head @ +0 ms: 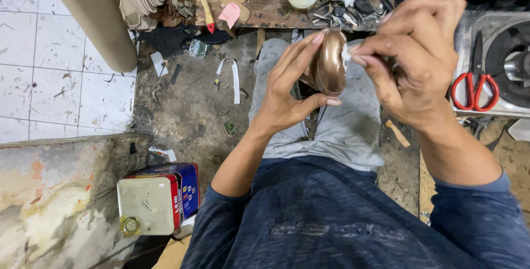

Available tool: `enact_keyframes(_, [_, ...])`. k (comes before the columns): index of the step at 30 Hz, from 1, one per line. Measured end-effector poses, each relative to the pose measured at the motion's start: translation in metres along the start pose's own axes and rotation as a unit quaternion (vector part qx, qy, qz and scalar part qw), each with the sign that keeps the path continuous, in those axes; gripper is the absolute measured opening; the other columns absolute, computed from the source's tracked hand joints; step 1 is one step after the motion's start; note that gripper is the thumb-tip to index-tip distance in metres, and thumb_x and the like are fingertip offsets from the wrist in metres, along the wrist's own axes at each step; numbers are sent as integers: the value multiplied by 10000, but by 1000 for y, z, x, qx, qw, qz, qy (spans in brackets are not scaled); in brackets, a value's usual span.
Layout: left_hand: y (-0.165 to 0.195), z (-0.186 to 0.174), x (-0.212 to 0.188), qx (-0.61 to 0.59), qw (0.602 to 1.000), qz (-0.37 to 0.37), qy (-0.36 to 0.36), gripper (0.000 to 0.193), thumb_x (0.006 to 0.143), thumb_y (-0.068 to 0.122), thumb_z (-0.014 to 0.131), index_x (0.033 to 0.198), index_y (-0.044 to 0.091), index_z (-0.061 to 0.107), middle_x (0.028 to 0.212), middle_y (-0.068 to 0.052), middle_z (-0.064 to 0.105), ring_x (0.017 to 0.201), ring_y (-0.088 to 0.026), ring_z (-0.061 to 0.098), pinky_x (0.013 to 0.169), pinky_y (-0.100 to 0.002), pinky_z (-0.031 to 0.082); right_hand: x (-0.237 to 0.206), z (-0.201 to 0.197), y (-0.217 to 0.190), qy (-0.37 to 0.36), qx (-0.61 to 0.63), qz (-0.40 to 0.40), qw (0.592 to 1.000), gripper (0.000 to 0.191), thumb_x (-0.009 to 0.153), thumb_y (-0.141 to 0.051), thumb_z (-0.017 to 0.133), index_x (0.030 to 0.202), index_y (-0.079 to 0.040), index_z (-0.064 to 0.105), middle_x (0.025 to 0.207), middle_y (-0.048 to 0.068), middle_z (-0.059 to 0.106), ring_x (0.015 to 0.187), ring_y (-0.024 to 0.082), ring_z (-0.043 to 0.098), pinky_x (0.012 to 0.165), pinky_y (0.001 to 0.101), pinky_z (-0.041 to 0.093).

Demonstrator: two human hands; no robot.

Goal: The person uses a curved metal tool to scrape the sole of a gold-colored shoe, then pours a liquid from a white bottle into a small bowl. They dip a cotton pad into the liquid and wipe the shoe's upper and sole edges.

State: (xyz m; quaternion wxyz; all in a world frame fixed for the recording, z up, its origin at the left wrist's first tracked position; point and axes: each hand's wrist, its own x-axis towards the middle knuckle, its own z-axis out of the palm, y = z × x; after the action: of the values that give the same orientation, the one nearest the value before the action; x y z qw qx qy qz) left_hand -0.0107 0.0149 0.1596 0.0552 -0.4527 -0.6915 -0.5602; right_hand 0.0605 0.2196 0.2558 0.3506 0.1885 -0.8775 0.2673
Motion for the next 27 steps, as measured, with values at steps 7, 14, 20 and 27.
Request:
enact_keyframes(7, [-1, 0, 1, -22, 1000, 22, 1, 1029, 819, 306, 960, 1636, 209, 340, 1577, -109, 473, 1461, -297, 518, 1196, -387, 417, -3, 0, 1, 1, -14, -15, 1000, 123, 844, -102, 875, 885, -35, 780, 831, 87, 614, 967, 345, 579, 1101, 620, 303])
enact_keyframes(14, [-3, 2, -1, -21, 999, 26, -3, 1031, 808, 310, 946, 1632, 224, 333, 1583, -114, 454, 1466, -312, 499, 1248, -415, 422, -3, -2, 2, -14, -23, -35, 999, 108, 827, -87, 877, 879, -55, 788, 828, 73, 616, 966, 339, 582, 1094, 638, 289])
enact_keyframes(20, [-8, 4, -6, -39, 999, 10, -10, 1019, 822, 326, 938, 1637, 203, 340, 1593, -116, 456, 1482, -301, 494, 1230, -416, 395, -2, -2, 3, -37, -46, -81, 995, 150, 822, -165, 837, 888, -47, 773, 834, 57, 630, 979, 322, 593, 1103, 630, 281])
enact_keyframes(27, [-15, -2, -9, -123, 990, -38, -57, 1063, 785, 351, 938, 1623, 64, 349, 1594, -169, 450, 1478, -307, 489, 1250, -405, 419, 2, 0, 2, -19, 0, -49, 999, 114, 802, -86, 844, 859, -32, 761, 820, 94, 634, 966, 317, 598, 1108, 609, 328])
